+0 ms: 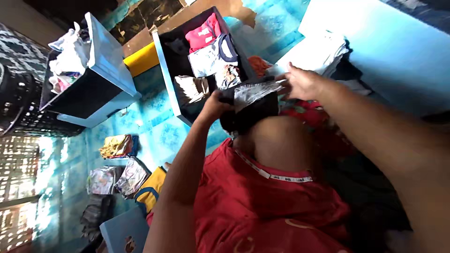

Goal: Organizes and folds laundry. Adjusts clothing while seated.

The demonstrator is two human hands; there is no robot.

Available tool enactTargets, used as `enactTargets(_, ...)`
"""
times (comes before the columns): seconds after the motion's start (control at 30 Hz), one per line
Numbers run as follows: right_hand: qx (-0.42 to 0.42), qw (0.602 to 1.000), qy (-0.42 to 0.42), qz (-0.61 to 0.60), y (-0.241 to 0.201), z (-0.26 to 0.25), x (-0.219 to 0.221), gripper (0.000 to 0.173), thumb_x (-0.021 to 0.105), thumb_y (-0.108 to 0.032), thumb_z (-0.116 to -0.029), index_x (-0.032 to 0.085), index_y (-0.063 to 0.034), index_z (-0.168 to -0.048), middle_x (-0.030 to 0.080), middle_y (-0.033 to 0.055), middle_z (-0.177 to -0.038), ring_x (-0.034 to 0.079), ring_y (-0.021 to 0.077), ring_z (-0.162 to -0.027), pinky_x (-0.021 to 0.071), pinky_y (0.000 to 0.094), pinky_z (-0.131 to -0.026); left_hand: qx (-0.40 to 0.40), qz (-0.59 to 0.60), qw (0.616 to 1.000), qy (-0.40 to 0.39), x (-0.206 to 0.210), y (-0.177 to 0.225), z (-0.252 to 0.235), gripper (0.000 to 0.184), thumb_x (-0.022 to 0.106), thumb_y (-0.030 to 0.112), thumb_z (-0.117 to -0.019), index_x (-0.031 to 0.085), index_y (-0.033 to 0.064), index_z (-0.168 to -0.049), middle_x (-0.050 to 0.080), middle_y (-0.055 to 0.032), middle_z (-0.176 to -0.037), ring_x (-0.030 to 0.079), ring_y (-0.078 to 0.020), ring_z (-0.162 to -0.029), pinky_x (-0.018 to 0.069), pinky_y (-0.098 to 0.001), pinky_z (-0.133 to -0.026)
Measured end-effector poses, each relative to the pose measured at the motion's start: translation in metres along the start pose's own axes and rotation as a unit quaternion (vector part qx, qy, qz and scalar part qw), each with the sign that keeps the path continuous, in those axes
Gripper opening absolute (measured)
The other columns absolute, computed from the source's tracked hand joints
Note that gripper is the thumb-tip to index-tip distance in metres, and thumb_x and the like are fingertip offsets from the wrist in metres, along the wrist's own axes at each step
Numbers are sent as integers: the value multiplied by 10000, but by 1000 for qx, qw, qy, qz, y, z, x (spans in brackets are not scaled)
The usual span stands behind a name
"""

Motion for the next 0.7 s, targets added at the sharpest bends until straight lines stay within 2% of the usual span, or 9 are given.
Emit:
enactTargets(0.07, -25, 981, 57, 186, -8, -8, -12, 516, 430, -385, -1106, 512, 13, -1423, 598, 293, -1333, 586, 457, -1212, 449, 644, -1003, -99, -139, 985, -15, 6, -32, -2, 869, 840, 291, -842, 366, -9, -1506, 619, -310, -1266, 626, -453, -1177, 496, -649, -991)
enactTargets(0.13, -97, 930, 105, 338, -44, -12, -1, 440, 615, -246, -1039, 574, 65, -1348, 617, 354, -1257, 583, 547, -1184, 412, 741, -997, -107, -191, 975, -30, -7, -41, 3, 781, 793, 359, -892, 429, -15, -1473, 636, -303, -1241, 631, -453, -1169, 489, -654, -993)
enactTargets(0.2, -189, 890, 96, 404, -90, 0, 45, 378, 632, -191, -1019, 613, 79, -1282, 607, 349, -1263, 578, 537, -1199, 422, 726, -1005, -70, -209, 975, -14, -48, -34, 11, 517, 719, 352, -957, 623, -37, -1284, 682, -264, -1144, 673, -406, -1067, 516, -619, -956)
enactTargets(0.27, -327, 838, 25, 437, -122, 5, 113, 306, 651, -169, -1000, 666, 87, -1168, 644, 325, -1197, 617, 497, -1158, 464, 680, -993, -60, -230, 971, 41, -114, -23, 22, 407, 639, 332, -1013, 674, -44, -1168, 694, -250, -1091, 696, -385, -989, 534, -605, -918)
enactTargets(0.37, -426, 757, -114, 482, -130, -5, 221, 442, 740, -317, -943, 684, 33, -1206, 660, 263, -1224, 597, 455, -1221, 455, 647, -1040, -82, -228, 950, 199, -239, -21, 35, 455, 633, 324, -1012, 627, -73, -1234, 653, -288, -1202, 642, -430, -1129, 488, -620, -997)
enactTargets(0.47, -392, 741, -173, 517, -111, -34, 292, 653, 794, -465, -876, 644, -13, -1322, 639, 241, -1286, 577, 435, -1260, 473, 631, -1038, -109, -202, 904, 361, -345, -38, 47, 633, 740, 282, -911, 520, -79, -1382, 519, -370, -1368, 517, -516, -1281, 446, -652, -1043)
enactTargets(0.57, -355, 728, -145, 568, -90, -56, 302, 388, 711, -274, -971, 647, 4, -1233, 645, 247, -1240, 606, 449, -1207, 532, 616, -941, -156, -277, 851, 419, -404, -47, 44, 748, 768, 254, -856, 451, -65, -1453, 355, -361, -1526, 344, -536, -1423, 355, -680, -1107)
enactTargets(0.63, -357, 727, -94, 579, -91, -63, 289, 233, 650, -161, -1003, 681, 24, -1142, 679, 246, -1147, 649, 451, -1133, 559, 615, -871, -165, -336, 836, 401, -424, -52, 29, 791, 762, 258, -866, 405, -82, -1484, 323, -362, -1556, 252, -540, -1475, 226, -738, -1145)
enactTargets(0.7, -379, 720, -74, 576, -94, -69, 278, 174, 644, -112, -990, 685, 22, -1093, 688, 240, -1089, 668, 450, -1083, 567, 614, -827, -173, -363, 839, 367, -436, -60, 10, 794, 749, 309, -893, 396, -93, -1480, 341, -357, -1552, 249, -530, -1484, 163, -756, -1158)
Point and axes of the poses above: each hand's wrist, its own z-axis away from the middle knuckle, its own x-axis out of the palm, y = z × x, the point moved 10 cm from there along -z, towards the middle knuckle
